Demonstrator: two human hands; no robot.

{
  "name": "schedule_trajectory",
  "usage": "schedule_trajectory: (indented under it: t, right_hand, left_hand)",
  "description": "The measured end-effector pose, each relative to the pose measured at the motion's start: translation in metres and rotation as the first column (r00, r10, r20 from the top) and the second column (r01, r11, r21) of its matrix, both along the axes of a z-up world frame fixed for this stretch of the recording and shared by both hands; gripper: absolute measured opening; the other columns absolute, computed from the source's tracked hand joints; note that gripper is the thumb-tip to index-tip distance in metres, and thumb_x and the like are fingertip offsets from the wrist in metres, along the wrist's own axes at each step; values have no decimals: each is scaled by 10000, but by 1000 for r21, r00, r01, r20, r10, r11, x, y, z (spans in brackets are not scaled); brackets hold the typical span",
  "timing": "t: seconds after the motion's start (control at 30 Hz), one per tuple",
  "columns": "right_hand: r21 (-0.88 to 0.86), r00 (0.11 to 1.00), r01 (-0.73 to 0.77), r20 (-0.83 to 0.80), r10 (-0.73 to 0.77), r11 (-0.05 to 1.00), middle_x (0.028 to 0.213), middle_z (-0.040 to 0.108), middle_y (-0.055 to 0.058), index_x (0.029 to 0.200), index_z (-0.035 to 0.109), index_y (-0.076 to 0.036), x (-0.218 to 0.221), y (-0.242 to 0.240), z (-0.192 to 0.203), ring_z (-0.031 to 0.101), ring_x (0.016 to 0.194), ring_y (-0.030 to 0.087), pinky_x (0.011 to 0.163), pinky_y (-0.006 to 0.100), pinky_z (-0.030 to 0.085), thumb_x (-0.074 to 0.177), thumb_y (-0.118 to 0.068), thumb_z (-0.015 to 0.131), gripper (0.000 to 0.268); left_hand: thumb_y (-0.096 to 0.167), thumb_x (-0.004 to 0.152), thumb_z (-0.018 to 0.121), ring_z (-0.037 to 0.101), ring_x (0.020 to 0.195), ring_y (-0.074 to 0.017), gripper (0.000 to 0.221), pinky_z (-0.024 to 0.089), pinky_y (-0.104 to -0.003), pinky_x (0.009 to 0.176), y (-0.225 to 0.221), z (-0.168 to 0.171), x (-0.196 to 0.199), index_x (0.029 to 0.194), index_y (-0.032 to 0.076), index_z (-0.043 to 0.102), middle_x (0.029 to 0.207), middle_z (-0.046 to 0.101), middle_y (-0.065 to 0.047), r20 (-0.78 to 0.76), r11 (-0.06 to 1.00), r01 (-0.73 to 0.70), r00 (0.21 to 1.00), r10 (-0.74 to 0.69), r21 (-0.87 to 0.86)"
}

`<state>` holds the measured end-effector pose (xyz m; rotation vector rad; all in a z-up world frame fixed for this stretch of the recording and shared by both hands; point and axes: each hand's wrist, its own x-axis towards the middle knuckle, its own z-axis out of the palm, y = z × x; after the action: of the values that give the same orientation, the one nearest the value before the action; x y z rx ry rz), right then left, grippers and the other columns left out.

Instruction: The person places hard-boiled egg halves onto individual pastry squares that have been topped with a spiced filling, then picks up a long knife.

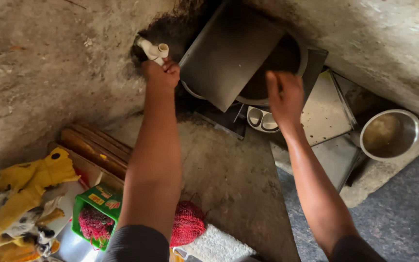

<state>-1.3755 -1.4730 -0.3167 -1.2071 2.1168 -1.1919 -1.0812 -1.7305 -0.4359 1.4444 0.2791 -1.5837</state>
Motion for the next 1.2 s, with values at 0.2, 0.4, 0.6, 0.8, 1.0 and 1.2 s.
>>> schedule_trajectory:
  t: [0.2, 0.4, 0.6, 0.8, 1.0, 1.2]
  right_hand:
    - [-344, 936, -301, 72, 345, 890, 1023, 708, 182, 1113, 707, -9, 50, -148, -13, 697, 934, 305, 796, 396, 559, 1047, -133, 700, 141]
    - [-334, 893, -324, 199, 403, 885, 803, 702, 125, 1051, 720, -25, 87, -245, -70, 701, 711, 185, 653, 337, 548, 1004, -136, 684, 125]
    - [-289, 753, -82, 609, 250, 954, 783, 750, 74, 984, 745, -38, 102, -259, -108, 706, 696, 145, 634, 282, 531, 918, -110, 659, 130]
    - [-286, 898, -190, 336, 284, 939, 981, 686, 140, 1105, 735, -30, 113, -201, -94, 629, 930, 233, 829, 375, 500, 1071, -193, 587, 222]
    - [-307, 777, -321, 456, 434, 896, 1431, 639, 166, 1440, 569, -48, 98, -187, -80, 533, 1379, 299, 1205, 449, 278, 1128, -332, 450, 439]
    - [-172, 418, -24, 893, 167, 985, 1220, 674, 143, 1279, 616, -22, 64, -238, -84, 564, 1130, 256, 982, 412, 359, 1079, -306, 534, 357]
  left_hand:
    - [329, 984, 450, 320, 416, -104, 300, 212, -247, 401, -2, 9, 27, 808, 94, 512, 587, 433, -13, -504, 962, 273, 827, -249, -28]
    - [257, 955, 472, 294, 434, -90, 236, 201, -258, 429, -11, 26, 36, 765, 119, 458, 590, 404, 9, -660, 882, 453, 702, -266, 127]
    - [298, 957, 529, 416, 399, -144, 342, 293, -267, 405, 21, -14, 10, 684, 94, 511, 536, 495, -23, -768, 974, 216, 611, -192, -72]
    - [403, 1063, 339, 625, 1216, -365, 461, 528, -526, 982, 36, -39, -93, 1350, 85, 509, 1375, 630, -156, -223, 953, 289, 927, -302, -90]
    - [395, 1047, 383, 638, 1159, -339, 435, 540, -500, 933, -3, -11, -127, 1318, 87, 526, 1318, 643, -140, -104, 921, 338, 926, -362, -196]
    - [388, 1032, 427, 651, 1102, -313, 409, 552, -475, 885, -2, -7, -151, 1285, 89, 543, 1261, 657, -124, -20, 925, 336, 938, -345, -179]
